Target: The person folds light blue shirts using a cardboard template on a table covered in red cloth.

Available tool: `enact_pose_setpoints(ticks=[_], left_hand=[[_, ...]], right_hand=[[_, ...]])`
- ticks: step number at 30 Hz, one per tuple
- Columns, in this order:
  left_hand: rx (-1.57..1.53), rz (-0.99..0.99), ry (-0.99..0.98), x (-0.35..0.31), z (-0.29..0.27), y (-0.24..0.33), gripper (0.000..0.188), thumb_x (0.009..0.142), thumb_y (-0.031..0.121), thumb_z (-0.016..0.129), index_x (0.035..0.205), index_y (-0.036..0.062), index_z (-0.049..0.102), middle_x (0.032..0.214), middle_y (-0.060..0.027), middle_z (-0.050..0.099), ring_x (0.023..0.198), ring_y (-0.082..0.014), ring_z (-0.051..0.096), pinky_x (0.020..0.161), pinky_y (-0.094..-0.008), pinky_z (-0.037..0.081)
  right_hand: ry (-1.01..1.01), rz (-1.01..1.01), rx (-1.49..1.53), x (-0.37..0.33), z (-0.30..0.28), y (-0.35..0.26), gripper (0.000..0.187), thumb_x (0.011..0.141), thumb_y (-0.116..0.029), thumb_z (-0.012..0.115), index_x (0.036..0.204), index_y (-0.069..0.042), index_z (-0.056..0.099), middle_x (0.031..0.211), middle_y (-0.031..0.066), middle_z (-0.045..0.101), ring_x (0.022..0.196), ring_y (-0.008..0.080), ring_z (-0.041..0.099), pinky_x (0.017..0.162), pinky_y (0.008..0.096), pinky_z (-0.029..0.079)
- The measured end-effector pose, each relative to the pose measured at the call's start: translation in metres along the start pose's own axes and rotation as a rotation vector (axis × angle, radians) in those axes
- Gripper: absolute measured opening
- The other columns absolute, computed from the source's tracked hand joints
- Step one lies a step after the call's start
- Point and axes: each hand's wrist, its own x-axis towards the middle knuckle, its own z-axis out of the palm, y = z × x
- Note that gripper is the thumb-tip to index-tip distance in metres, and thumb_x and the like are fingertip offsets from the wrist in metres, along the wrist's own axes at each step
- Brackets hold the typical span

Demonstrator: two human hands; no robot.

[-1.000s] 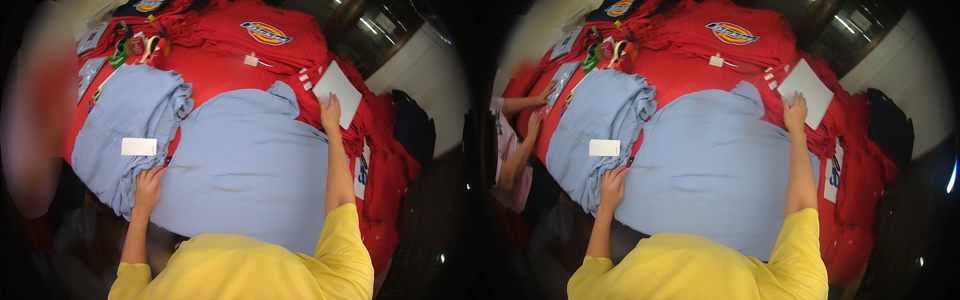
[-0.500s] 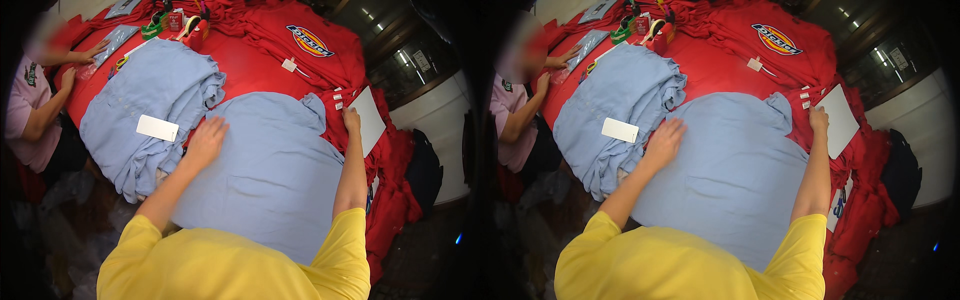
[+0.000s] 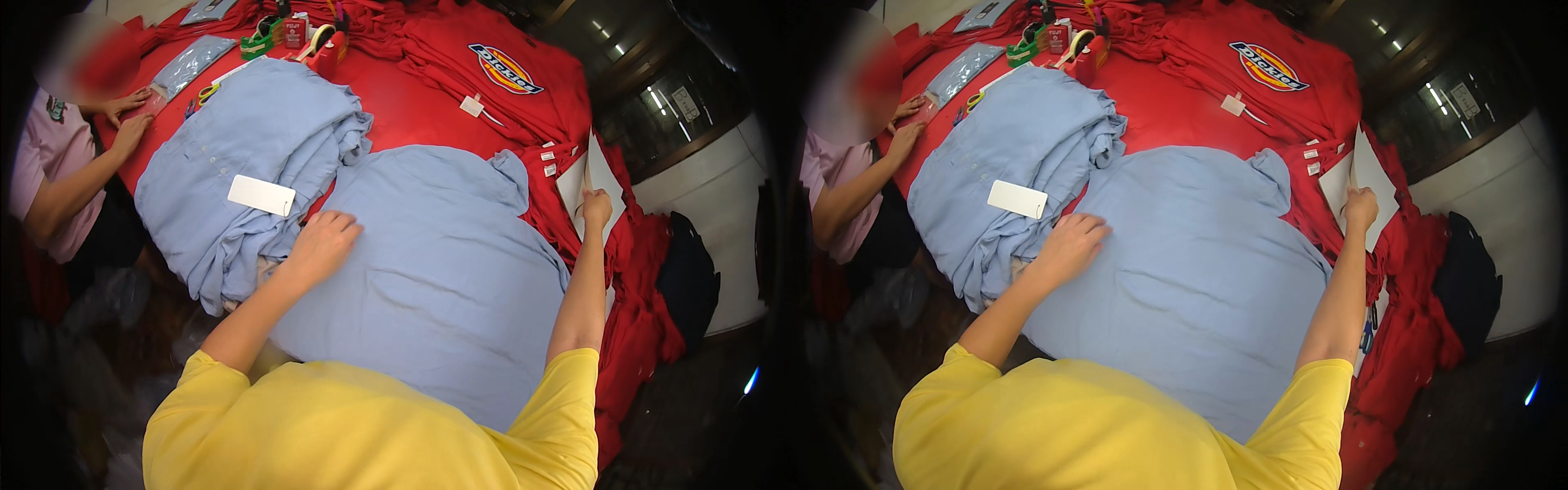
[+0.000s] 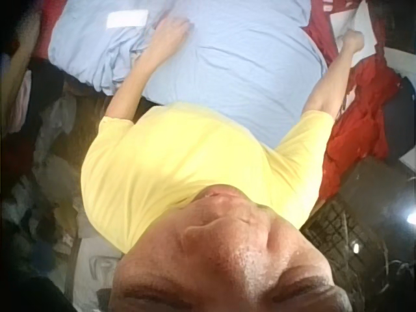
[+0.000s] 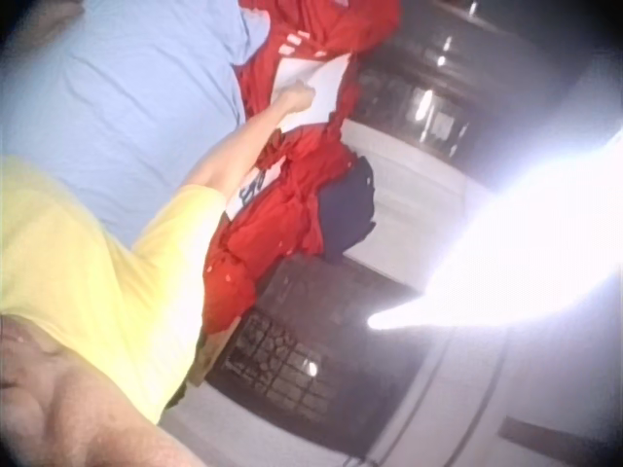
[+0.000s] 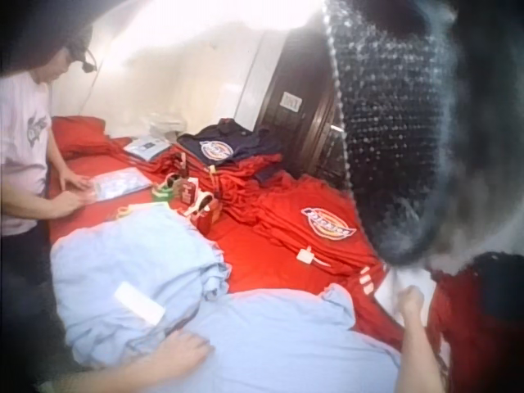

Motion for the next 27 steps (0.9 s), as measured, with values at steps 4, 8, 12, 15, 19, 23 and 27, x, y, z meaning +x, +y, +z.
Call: enact_pose_setpoints(ticks=[4,8,12,15,19,23,27], left_hand=[[0.206,-0.093,-0.03,-0.051,-0.026,-0.011,0.041,0.071,0.013,0.074,0.111,0.0105,0.065,0.132,-0.0078,0.053,0.131,-0.0309,0.04,0.112,-0.05,0.026],[0.229,-0.067,0.018,-0.08,-0.047,-0.029,0.05,0.068,0.016,0.077,0.116,0.0135,0.064,0.141,-0.0065,0.046,0.139,-0.032,0.03,0.115,-0.0541,0.02],[-0.117,-0.138,-0.134,-0.096,-0.063,-0.047,0.057,0.069,0.013,0.077,0.124,0.0115,0.06,0.149,-0.0066,0.037,0.144,-0.0302,0.022,0.117,-0.0511,0.019],[-0.241,-0.147,-0.207,-0.093,-0.068,-0.054,0.059,0.07,0.007,0.075,0.126,0.0116,0.059,0.153,-0.0062,0.033,0.145,-0.0288,0.019,0.118,-0.0465,0.02],[-0.386,-0.184,-0.268,-0.081,-0.071,-0.073,0.052,0.07,0.0,0.072,0.12,0.0102,0.06,0.154,-0.006,0.031,0.146,-0.0277,0.018,0.117,-0.04,0.024],[-0.358,-0.187,-0.24,-0.08,-0.075,-0.078,0.044,0.07,-0.003,0.07,0.112,0.0077,0.061,0.153,-0.0061,0.033,0.146,-0.027,0.019,0.116,-0.0374,0.027],[-0.431,-0.225,-0.212,-0.085,-0.071,-0.087,0.043,0.068,0.002,0.074,0.109,0.0072,0.061,0.152,-0.0065,0.035,0.146,-0.0274,0.019,0.115,-0.0385,0.028]], right_hand=[[0.063,0.081,0.297,0.007,-0.006,-0.005,0.031,0.087,-0.03,0.065,0.091,0.002,0.064,0.088,0.0187,0.068,0.081,0.0342,0.065,0.076,0.042,0.05],[0.001,-0.19,0.826,-0.056,-0.063,-0.061,0.016,0.094,-0.013,0.059,0.102,0.001,0.057,0.088,0.0142,0.068,0.081,0.0199,0.064,0.074,0.0315,0.049],[-0.421,-0.199,1.69,-0.17,-0.133,-0.121,0.025,0.095,-0.005,0.057,0.118,-0.001,0.047,0.103,0.0095,0.065,0.091,0.0151,0.062,0.078,0.0273,0.049],[-0.801,-0.129,1.589,-0.203,-0.094,-0.096,0.021,0.093,-0.012,0.062,0.109,-0.003,0.053,0.1,0.0058,0.065,0.087,0.0114,0.061,0.078,0.0255,0.049],[-1.151,-0.123,1.195,-0.272,-0.026,-0.107,0.013,0.092,-0.011,0.061,0.102,-0.005,0.056,0.081,-0.0024,0.062,0.073,0.0062,0.056,0.067,0.0214,0.045],[-0.979,-0.282,0.739,-0.3,0.005,-0.129,0.017,0.092,-0.013,0.058,0.102,-0.001,0.058,0.091,0.0121,0.066,0.084,0.0226,0.061,0.076,0.0328,0.047],[-0.915,-0.307,0.594,-0.304,0.002,-0.149,0.021,0.092,-0.017,0.054,0.104,0.0,0.06,0.101,0.0231,0.066,0.095,0.0393,0.061,0.083,0.0418,0.047]])
